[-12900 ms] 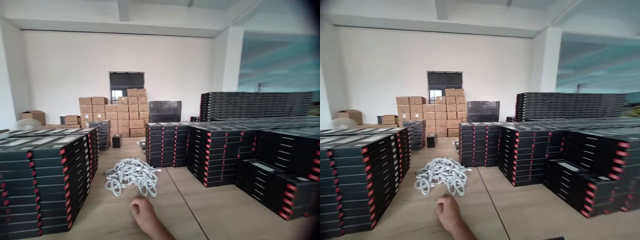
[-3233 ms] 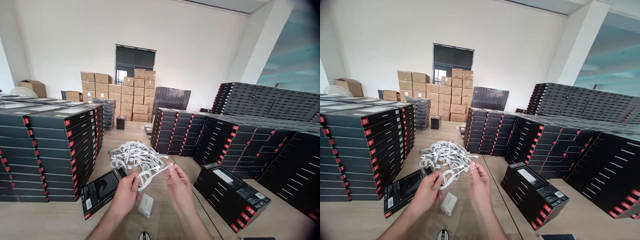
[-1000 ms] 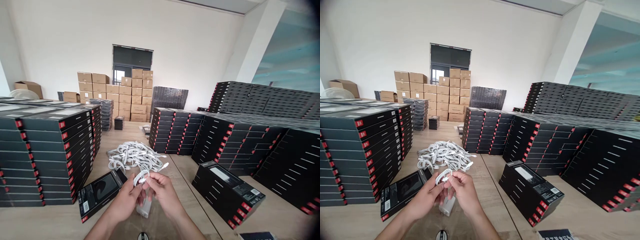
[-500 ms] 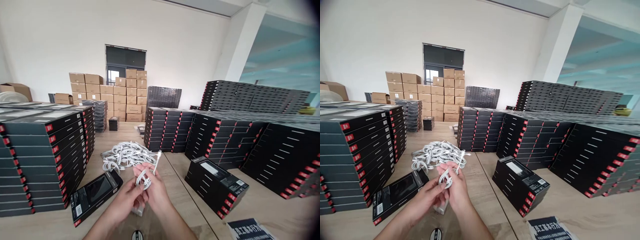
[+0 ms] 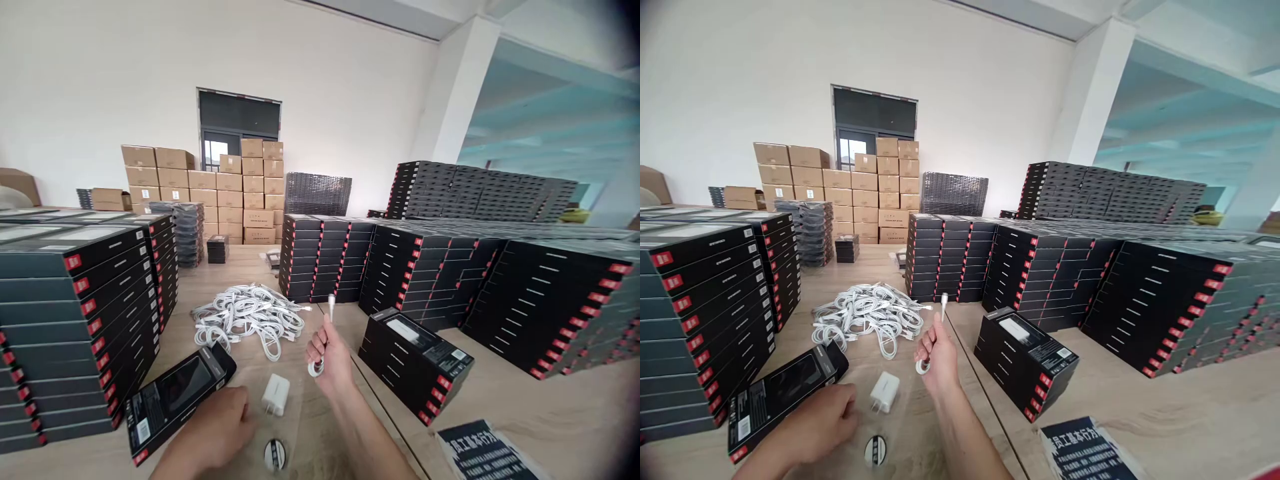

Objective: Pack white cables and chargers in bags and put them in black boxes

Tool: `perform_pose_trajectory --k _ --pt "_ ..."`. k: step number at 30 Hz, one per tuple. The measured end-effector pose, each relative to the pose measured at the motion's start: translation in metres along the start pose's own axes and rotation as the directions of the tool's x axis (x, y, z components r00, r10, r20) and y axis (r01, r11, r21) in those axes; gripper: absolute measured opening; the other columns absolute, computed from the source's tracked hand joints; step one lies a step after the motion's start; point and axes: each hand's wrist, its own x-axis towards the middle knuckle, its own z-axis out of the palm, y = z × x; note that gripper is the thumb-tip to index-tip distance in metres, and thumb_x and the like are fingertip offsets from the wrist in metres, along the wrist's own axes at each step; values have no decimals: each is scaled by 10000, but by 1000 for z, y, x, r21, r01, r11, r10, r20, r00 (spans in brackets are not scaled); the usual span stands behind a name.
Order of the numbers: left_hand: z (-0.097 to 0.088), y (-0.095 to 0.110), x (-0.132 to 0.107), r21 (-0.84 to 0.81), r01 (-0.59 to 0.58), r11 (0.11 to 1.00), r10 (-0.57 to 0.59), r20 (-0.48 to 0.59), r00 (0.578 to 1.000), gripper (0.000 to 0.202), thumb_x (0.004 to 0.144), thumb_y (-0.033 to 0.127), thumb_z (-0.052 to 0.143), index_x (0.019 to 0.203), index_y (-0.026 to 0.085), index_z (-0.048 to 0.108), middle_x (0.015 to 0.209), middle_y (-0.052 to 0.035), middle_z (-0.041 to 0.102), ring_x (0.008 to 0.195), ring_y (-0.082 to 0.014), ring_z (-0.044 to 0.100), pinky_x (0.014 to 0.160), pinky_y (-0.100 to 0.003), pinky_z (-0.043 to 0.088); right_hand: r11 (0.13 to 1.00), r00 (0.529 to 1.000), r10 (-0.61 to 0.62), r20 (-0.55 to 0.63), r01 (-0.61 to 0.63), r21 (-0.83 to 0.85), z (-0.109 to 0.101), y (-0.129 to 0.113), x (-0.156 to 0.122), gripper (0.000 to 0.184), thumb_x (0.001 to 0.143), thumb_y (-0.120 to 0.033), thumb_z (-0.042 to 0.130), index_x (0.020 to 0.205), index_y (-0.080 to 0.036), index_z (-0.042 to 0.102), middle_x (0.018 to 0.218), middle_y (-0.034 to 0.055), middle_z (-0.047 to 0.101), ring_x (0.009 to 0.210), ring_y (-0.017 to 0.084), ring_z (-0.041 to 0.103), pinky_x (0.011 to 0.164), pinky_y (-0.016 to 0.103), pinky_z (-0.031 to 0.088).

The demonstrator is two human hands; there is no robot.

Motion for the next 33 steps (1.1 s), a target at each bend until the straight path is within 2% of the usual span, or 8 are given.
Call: perform_pose_trajectory --k 4,7,11,19,24,27,30,33 --pt "5 13 8 -348 -28 937 9 -54 998 76 779 174 445 793 206 512 797 -10 596 730 -165 566 609 -250 405 994 1000 -15 0 15 108 0 -8 2 344 769 -382 757 597 -200 522 445 -88 473 381 63 450 412 182 427" --pt "16 19 15 -690 -7 724 -130 -146 981 343 814 241 484 1156 212 464 894 -30 620 708 -176 601 523 -241 450 997 998 -33 -47 36 67 3 -11 1 274 830 -337 660 600 -211 578 604 0 673 686 160 685 692 279 576" --pt "30 27 24 -871 -185 455 -248 -324 913 702 784 343 615 1407 239 310 1026 -65 627 764 -199 634 554 -276 519 954 974 -225 -28 214 -211 9 2 -7 208 846 -337 576 720 -219 692 973 42 770 1092 226 654 904 304 523" --pt "27 49 24 -946 -234 -225 -256 -175 951 561 707 325 765 1207 251 520 1228 -102 591 1086 -276 612 828 -392 555 605 888 -369 275 453 -655 8 38 -14 407 905 -468 462 1087 -229 736 1312 58 639 1283 290 508 1119 440 337" --pt "20 42 25 -906 -298 -299 -280 -215 935 456 622 276 849 1004 217 606 1125 -78 659 1029 -250 640 843 -381 548 315 828 -299 475 555 -770 -2 49 -6 535 924 -542 438 1388 -288 523 1509 20 437 1433 266 295 1203 488 143" --pt "13 33 27 -932 -287 -222 -316 -209 925 455 587 306 880 936 203 606 1060 -65 683 959 -230 655 806 -381 560 432 851 -141 507 513 -741 -3 51 -4 612 904 -567 472 1452 -298 425 1546 14 376 1448 254 272 1207 468 139" --pt "5 29 27 -944 -266 -195 -316 -196 928 459 569 325 890 893 194 593 1044 -64 701 904 -213 666 792 -389 567 721 879 59 472 290 -630 -1 43 -4 657 874 -610 486 1435 -270 456 1491 58 465 1378 281 404 1127 472 328" --pt "0 31 24 -943 -271 -194 -261 -216 941 443 587 331 879 903 191 601 1032 -69 714 899 -216 679 806 -397 566 809 879 165 447 138 -571 0 31 -7 686 791 -547 666 1397 -270 504 1330 82 621 1210 293 571 958 435 485"
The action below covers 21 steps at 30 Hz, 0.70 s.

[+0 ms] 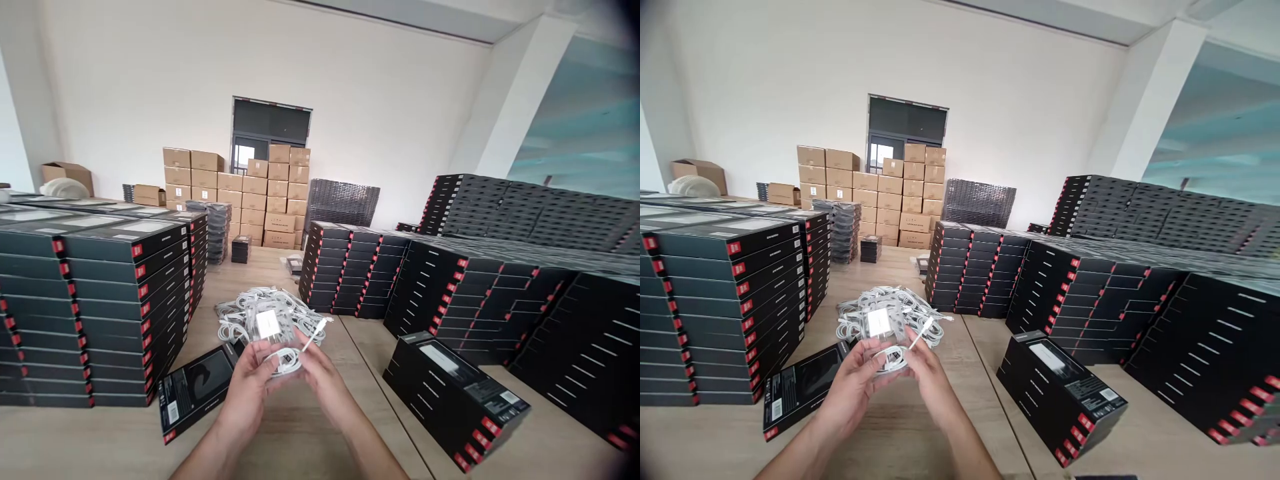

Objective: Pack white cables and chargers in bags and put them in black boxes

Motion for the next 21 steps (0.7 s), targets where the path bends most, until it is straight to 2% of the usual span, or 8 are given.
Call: perform_pose_trajectory --k 2,5,10,12,16,18,21 --pt "1 0 -1 14 -3 1000 3 29 1000 435 592 333 872 904 189 606 1035 -75 717 899 -224 684 796 -394 568 1000 1000 -4 -20 4 -25 -2 -5 -3 696 737 -456 766 1367 -267 537 1212 77 682 1126 276 614 916 399 500" --pt "-2 -4 1 69 -19 997 19 -4 1000 432 575 339 872 879 184 607 1009 -72 724 851 -217 687 751 -371 569 999 996 -26 -84 22 -42 4 -5 -6 656 707 -410 796 1304 -233 589 1048 64 718 1010 253 641 875 371 504" --pt "-6 -8 7 191 -136 972 144 -27 989 364 577 354 854 768 166 608 760 -25 716 685 -161 649 662 -282 536 996 981 -38 -191 21 -87 21 -1 -7 562 671 -364 799 1193 -224 644 819 12 700 748 196 623 687 298 501" --pt "-6 -6 7 213 -149 966 162 -41 986 349 579 354 846 758 167 612 728 -16 710 656 -154 639 642 -270 526 999 989 -7 -146 0 -52 20 -2 -8 557 668 -352 803 1189 -232 646 851 15 705 774 200 634 710 305 507" --pt "-6 -3 7 218 -94 971 110 -63 992 362 563 343 847 784 169 619 790 -38 729 662 -177 650 634 -295 530 997 998 59 -10 -58 49 7 -7 -10 561 707 -395 790 1224 -244 635 1003 49 710 910 233 664 823 372 517" --pt "-5 -4 7 233 -96 968 110 -47 993 338 578 340 835 777 169 622 782 -41 725 666 -183 650 638 -297 525 999 1000 29 -4 -29 18 5 -6 -10 553 717 -401 778 1224 -235 633 973 52 720 891 238 674 837 391 516" --pt "-4 -7 8 254 -130 959 141 -24 990 279 601 294 805 778 167 631 757 -32 716 679 -180 641 667 -290 515 988 994 -99 -50 92 -124 12 -3 -5 481 730 -354 749 1177 -210 645 925 56 737 893 248 673 880 406 501"
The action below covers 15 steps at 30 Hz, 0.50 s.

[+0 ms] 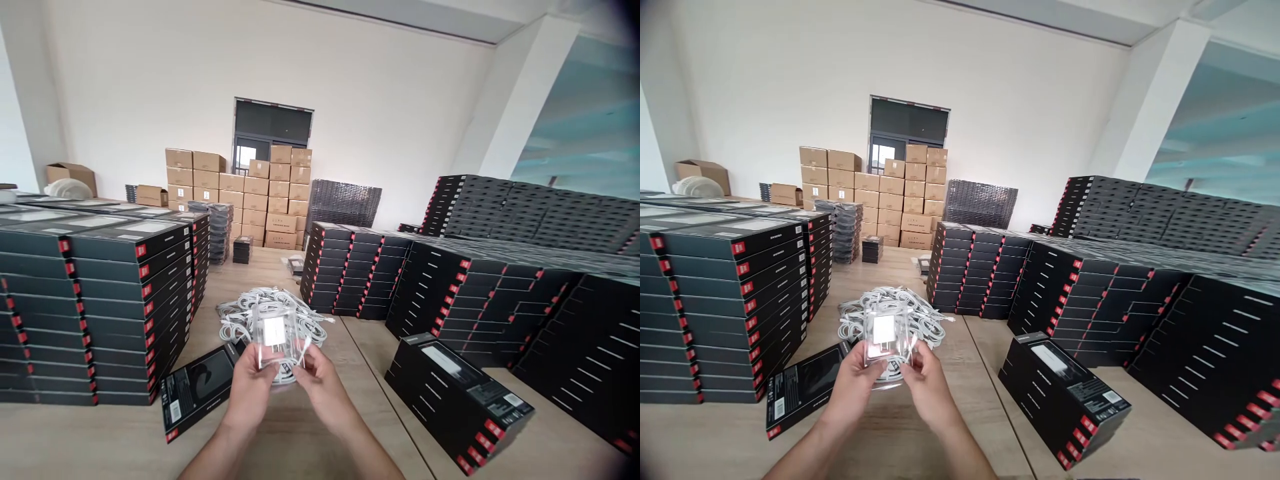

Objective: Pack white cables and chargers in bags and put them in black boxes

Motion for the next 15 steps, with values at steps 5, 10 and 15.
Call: perform_pose_trajectory --k 5,10,15 --pt "0 1 0 89 -66 994 71 -53 996 185 636 211 730 786 164 632 781 -36 716 746 -177 634 727 -279 499 987 992 -101 -79 90 -133 15 6 4 411 771 -283 662 1170 -194 629 971 79 743 894 260 679 871 409 516" --pt "0 5 1 22 51 998 -51 -16 999 321 538 103 727 836 169 630 907 -66 731 818 -223 669 744 -329 532 959 970 -177 -165 132 -251 8 12 4 469 773 -305 671 1227 -203 614 1080 93 710 1001 269 654 884 404 523" --pt "-1 8 3 -37 117 992 -120 -103 987 344 526 84 730 837 179 616 943 -68 728 806 -218 679 716 -336 548 831 903 -394 -172 270 -486 3 1 1 147 831 -328 643 855 -214 733 997 93 684 890 241 641 812 352 523"
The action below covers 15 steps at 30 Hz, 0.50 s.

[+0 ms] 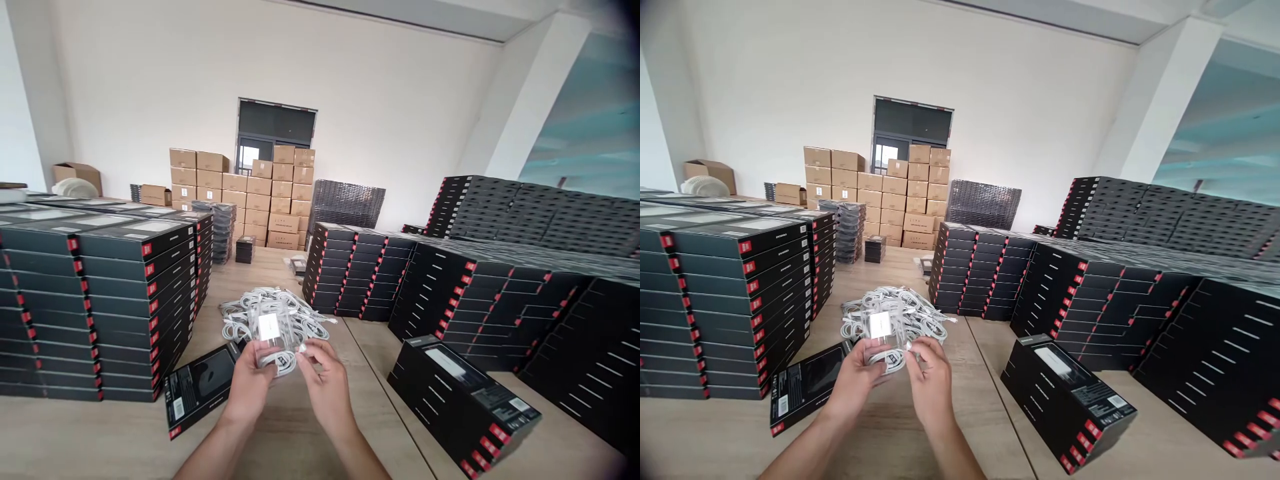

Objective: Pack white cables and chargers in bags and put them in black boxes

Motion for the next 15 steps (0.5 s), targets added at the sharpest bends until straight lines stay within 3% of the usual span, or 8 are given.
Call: perform_pose_trajectory --k 2,5,7,12,15 --pt "-3 1 2 -20 16 1000 -16 -38 999 358 547 98 734 867 190 603 975 -69 724 804 -211 681 709 -339 553 998 991 -70 114 69 11 -4 -9 -1 163 873 -319 606 816 -221 723 890 72 691 838 228 643 778 332 518" --pt "-8 2 6 -55 35 998 -39 -81 996 363 582 116 729 903 201 582 1007 -74 714 811 -205 686 727 -362 562 986 940 -163 300 162 28 -10 -22 -3 188 909 -287 567 826 -234 727 849 53 690 824 218 642 764 322 506" --pt "-11 1 8 -68 43 997 -49 -93 994 363 586 115 728 907 200 580 998 -77 711 804 -207 687 718 -369 567 980 912 -194 362 196 32 -12 -28 -5 190 915 -270 561 846 -243 736 844 47 688 808 211 642 755 319 503" --pt "-11 -2 9 -47 30 998 -35 -121 992 394 581 100 737 928 197 576 995 -83 707 790 -201 679 652 -322 558 979 883 -199 426 201 41 -9 -33 -9 200 915 -272 561 834 -241 742 840 45 694 791 204 647 751 311 498" --pt "-8 -4 8 -26 28 999 -31 -134 991 391 591 111 744 923 201 559 982 -75 706 779 -193 673 650 -318 558 994 934 -109 342 95 57 -4 -27 -9 189 918 -316 560 824 -225 696 840 46 684 802 209 641 745 302 493"
